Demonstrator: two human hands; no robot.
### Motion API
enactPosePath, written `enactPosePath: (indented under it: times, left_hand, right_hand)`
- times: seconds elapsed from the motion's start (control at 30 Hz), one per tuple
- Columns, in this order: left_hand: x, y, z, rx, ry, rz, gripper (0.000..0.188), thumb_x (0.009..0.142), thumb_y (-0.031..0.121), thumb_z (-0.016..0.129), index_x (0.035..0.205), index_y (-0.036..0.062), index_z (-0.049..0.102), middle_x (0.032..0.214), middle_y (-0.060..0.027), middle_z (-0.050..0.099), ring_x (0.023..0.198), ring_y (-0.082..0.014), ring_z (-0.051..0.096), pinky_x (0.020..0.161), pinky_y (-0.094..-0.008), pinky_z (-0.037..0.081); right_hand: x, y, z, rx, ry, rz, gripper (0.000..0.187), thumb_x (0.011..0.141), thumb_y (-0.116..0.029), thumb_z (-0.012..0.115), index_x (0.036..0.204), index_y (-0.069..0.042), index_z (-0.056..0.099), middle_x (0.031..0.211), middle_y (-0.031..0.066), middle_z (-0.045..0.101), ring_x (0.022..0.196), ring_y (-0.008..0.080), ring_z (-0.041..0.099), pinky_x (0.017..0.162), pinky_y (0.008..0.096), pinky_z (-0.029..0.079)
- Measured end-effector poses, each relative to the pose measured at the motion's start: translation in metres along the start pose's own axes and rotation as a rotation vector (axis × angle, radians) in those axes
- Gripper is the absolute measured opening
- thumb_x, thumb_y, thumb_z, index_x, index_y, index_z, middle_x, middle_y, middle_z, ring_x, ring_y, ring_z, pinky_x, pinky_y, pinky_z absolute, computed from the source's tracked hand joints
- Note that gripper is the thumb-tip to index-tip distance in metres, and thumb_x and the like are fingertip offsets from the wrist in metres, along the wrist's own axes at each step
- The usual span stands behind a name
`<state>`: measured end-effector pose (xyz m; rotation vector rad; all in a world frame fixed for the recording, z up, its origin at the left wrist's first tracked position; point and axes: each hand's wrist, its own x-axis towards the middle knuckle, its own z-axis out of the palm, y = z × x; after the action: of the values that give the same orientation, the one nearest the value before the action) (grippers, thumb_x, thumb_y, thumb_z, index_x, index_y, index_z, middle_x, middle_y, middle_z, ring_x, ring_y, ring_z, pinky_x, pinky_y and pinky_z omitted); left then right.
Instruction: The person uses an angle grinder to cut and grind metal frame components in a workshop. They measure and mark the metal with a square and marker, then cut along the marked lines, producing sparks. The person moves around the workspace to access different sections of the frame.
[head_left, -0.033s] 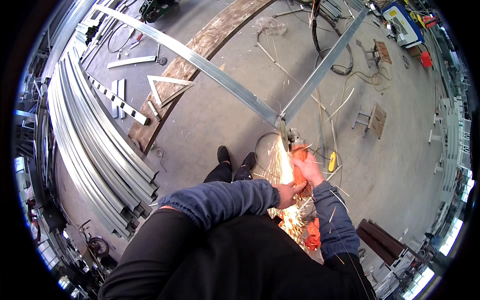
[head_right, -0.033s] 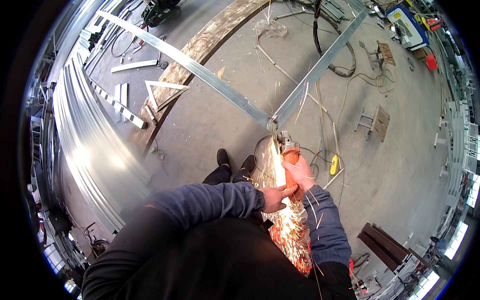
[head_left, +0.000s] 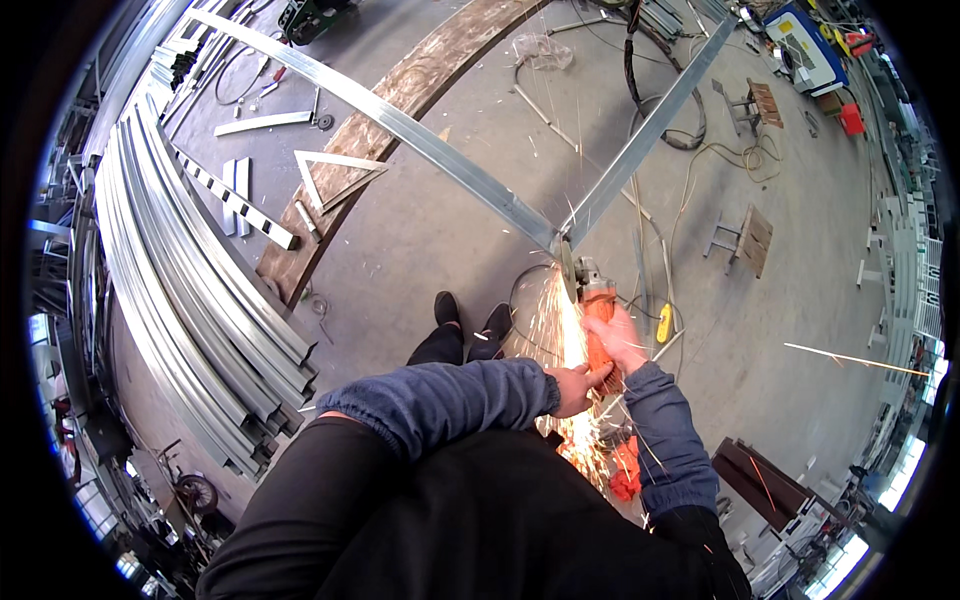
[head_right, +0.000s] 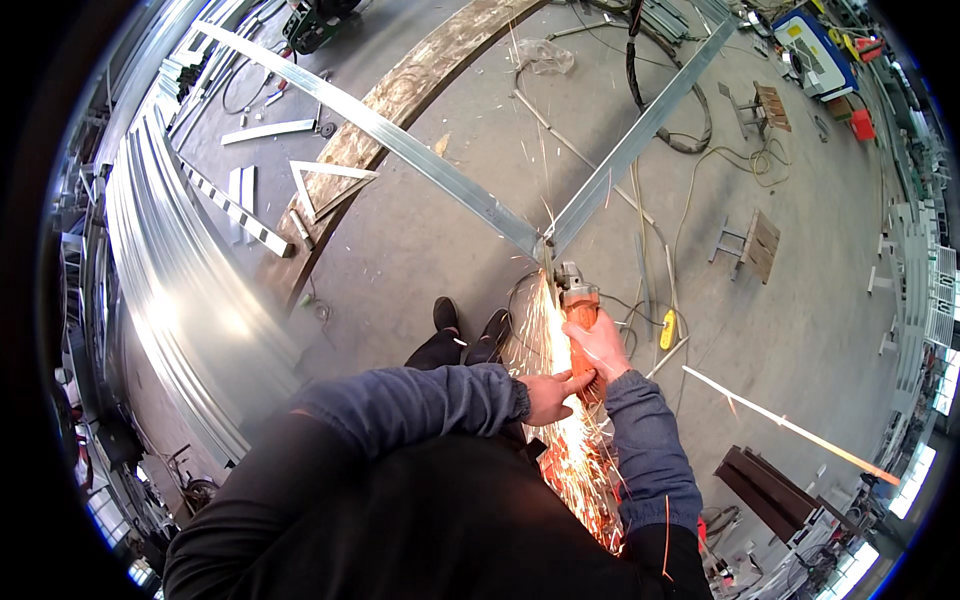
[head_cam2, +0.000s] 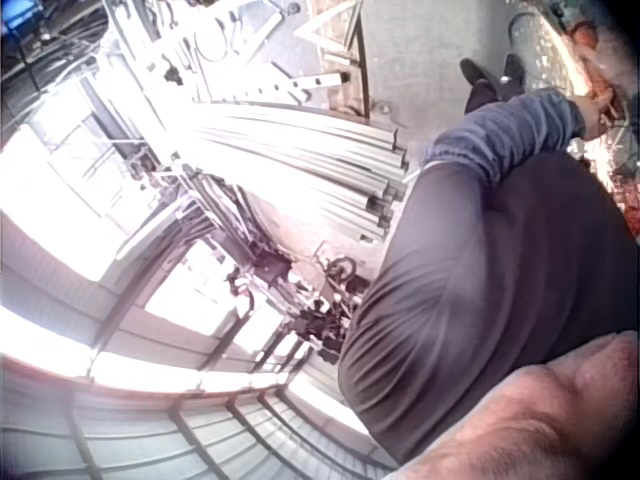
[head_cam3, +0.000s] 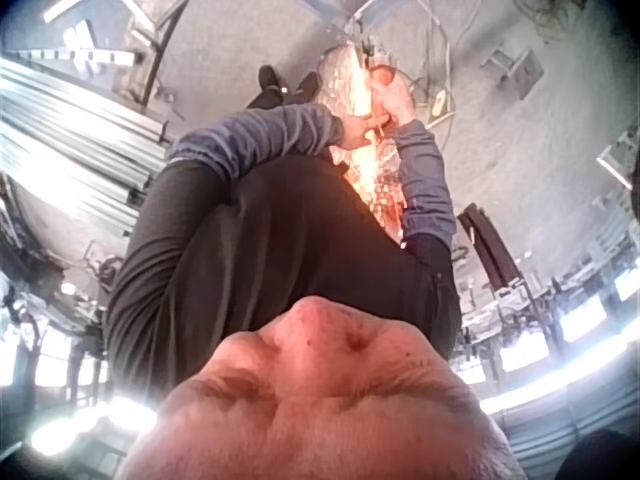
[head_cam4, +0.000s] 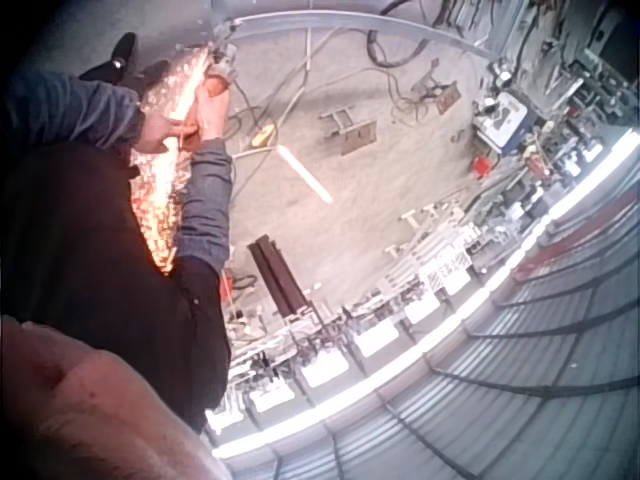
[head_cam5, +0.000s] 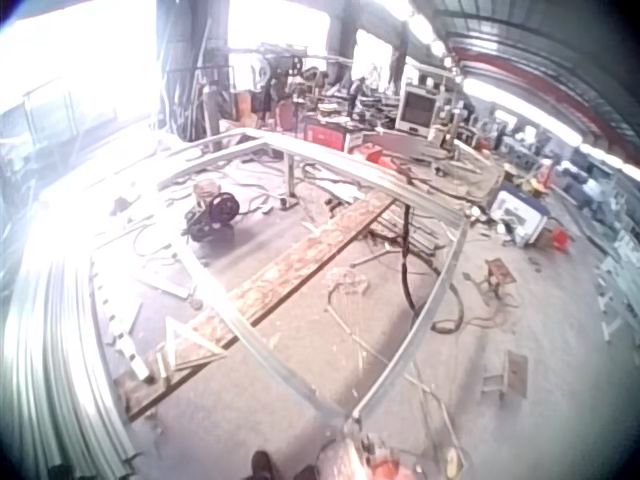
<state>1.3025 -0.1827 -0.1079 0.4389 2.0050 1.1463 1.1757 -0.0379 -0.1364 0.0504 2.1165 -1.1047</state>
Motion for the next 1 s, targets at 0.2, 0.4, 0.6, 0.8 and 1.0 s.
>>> enactPosePath:
  times: [0.2,0.4,0.6,0.8,1.0]
  left_hand:
    - [0.002,-0.002,0.003,-0.010,-0.034,-0.022,0.091,0.098,0.036,0.060,0.171,0.0220,0.007,0.162,-0.0271,0.039,0.123,-0.0452,0.065,0.103,-0.0502,0.054]
    - [0.003,0.000,0.007,-0.016,-0.022,-0.027,0.092,0.098,0.037,0.060,0.171,0.0235,0.007,0.163,-0.0251,0.038,0.126,-0.0440,0.063,0.102,-0.0500,0.054]
    - [0.005,-0.004,0.011,-0.009,-0.013,-0.061,0.092,0.097,0.038,0.061,0.171,0.0241,0.007,0.160,-0.0260,0.042,0.122,-0.0447,0.065,0.100,-0.0497,0.055]
    - [0.005,-0.006,0.013,-0.030,0.032,-0.037,0.091,0.097,0.037,0.061,0.171,0.0223,0.008,0.156,-0.0288,0.046,0.117,-0.0461,0.067,0.099,-0.0506,0.056]
    - [0.010,-0.009,0.017,-0.011,0.008,-0.010,0.091,0.097,0.036,0.061,0.170,0.0199,0.010,0.159,-0.0288,0.040,0.119,-0.0464,0.066,0.101,-0.0500,0.055]
  right_hand:
    - [0.001,0.008,0.002,0.054,-0.008,-0.058,0.050,0.086,-0.027,0.080,0.124,0.002,0.064,0.109,0.0118,0.074,0.095,0.0219,0.069,0.088,0.0372,0.055]
    - [0.007,0.027,0.006,0.131,0.005,-0.067,0.032,0.088,-0.016,0.078,0.115,-0.002,0.067,0.100,0.0033,0.072,0.088,0.0140,0.066,0.081,0.0319,0.055]
    - [0.000,-0.003,0.000,-0.013,-0.037,0.012,0.042,0.088,-0.020,0.078,0.124,-0.001,0.066,0.109,0.0087,0.073,0.095,0.0186,0.068,0.088,0.0341,0.055]
    - [-0.003,-0.008,0.005,0.119,-0.051,-0.045,0.044,0.088,-0.022,0.078,0.124,-0.001,0.066,0.109,0.0069,0.072,0.093,0.0169,0.067,0.085,0.0333,0.054]
    - [0.004,0.016,0.003,0.174,-0.066,-0.012,0.043,0.088,-0.022,0.078,0.122,-0.001,0.065,0.105,0.0060,0.071,0.091,0.0173,0.066,0.083,0.0347,0.054]
